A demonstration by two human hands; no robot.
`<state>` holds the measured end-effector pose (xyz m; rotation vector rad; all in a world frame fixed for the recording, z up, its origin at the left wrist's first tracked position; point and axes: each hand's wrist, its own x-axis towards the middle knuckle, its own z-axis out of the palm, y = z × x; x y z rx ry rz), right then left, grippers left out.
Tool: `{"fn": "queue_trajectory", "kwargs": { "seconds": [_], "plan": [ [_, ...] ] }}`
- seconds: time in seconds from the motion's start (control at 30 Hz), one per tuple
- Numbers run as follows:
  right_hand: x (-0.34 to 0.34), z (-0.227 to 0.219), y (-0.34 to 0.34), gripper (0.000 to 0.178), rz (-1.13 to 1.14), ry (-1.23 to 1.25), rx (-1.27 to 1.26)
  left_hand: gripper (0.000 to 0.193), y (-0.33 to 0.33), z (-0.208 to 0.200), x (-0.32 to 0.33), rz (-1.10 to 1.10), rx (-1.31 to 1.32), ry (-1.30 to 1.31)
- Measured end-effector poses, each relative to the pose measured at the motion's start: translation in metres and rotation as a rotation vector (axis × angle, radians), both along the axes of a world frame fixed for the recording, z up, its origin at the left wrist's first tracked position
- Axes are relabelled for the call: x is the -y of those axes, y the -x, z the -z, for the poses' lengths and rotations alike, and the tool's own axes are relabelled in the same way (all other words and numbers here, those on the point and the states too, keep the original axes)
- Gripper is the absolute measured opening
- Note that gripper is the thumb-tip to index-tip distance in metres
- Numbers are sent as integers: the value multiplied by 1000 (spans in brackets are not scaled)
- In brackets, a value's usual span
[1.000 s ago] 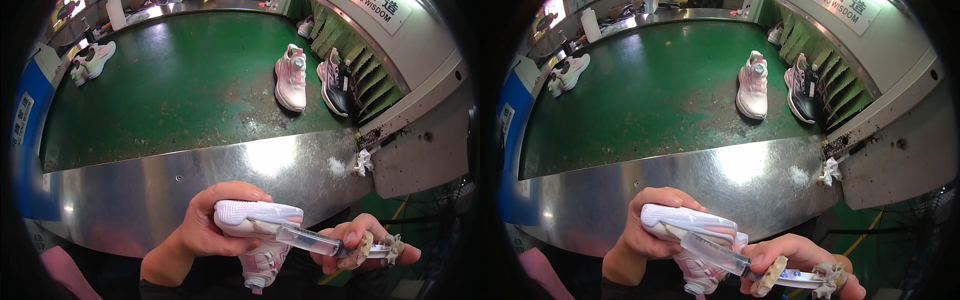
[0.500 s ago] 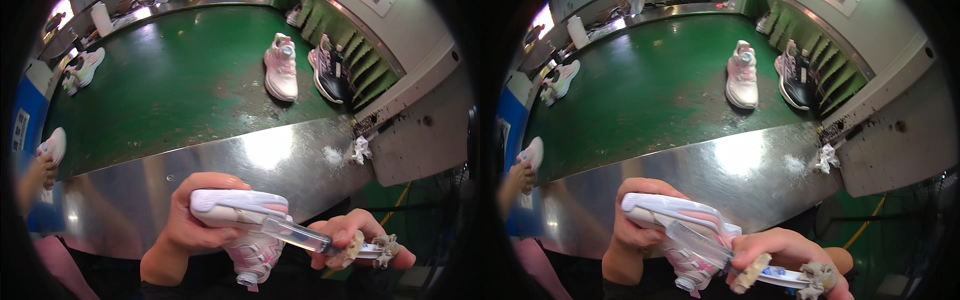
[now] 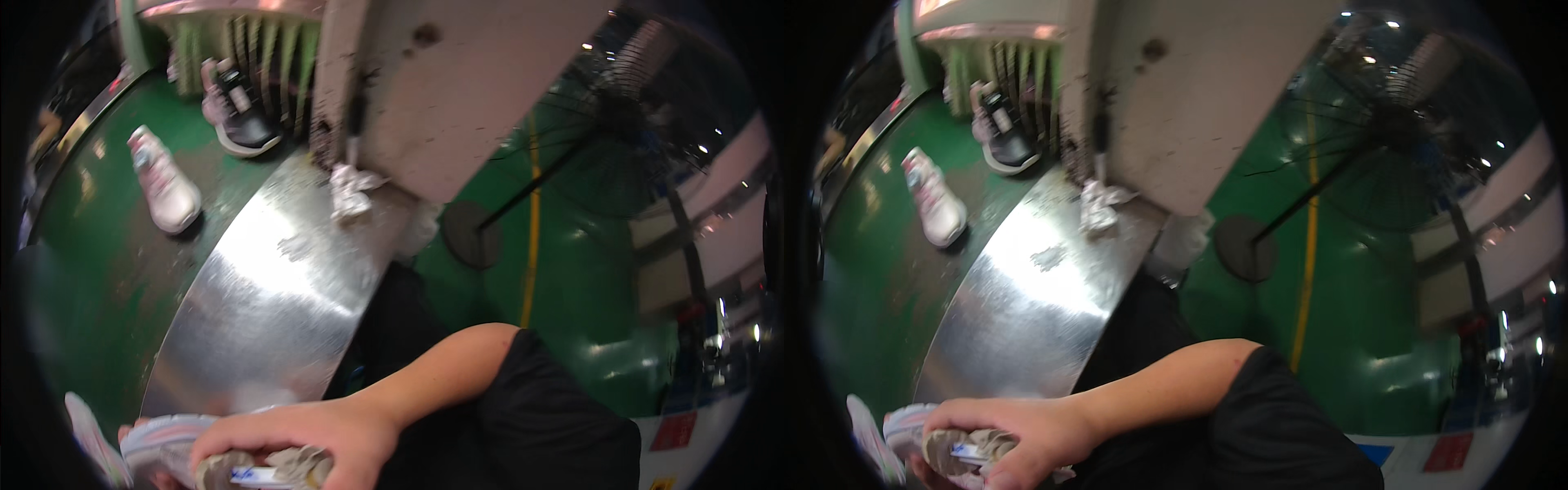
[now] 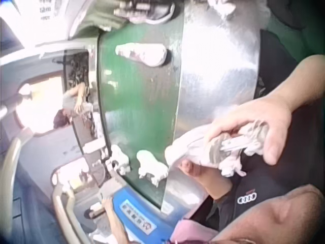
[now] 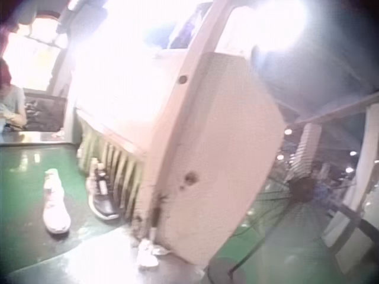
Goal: The person takes shoes from a conveyor belt, applies adhesive along their edges using a syringe, and places the shoes back onto the conveyor belt.
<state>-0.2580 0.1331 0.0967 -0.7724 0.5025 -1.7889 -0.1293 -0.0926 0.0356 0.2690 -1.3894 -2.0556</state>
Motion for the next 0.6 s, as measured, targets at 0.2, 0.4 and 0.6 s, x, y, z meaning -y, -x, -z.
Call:
{"fn": "queue_trajectory", "kwargs": {
  "seconds": [0.2, 0.4, 0.6],
  "plan": [
    [-29, 45, -1, 113, 72, 65, -70, 65, 32, 17, -9, 232, -48, -133],
    [-43, 32, 2, 103, 190, -22, 9, 69, 42, 3, -19, 316, 116, -171],
    [-38, 36, -3, 104, 208, -51, 50, 67, 39, 9, -2, 356, 157, -186]
  ]
}}
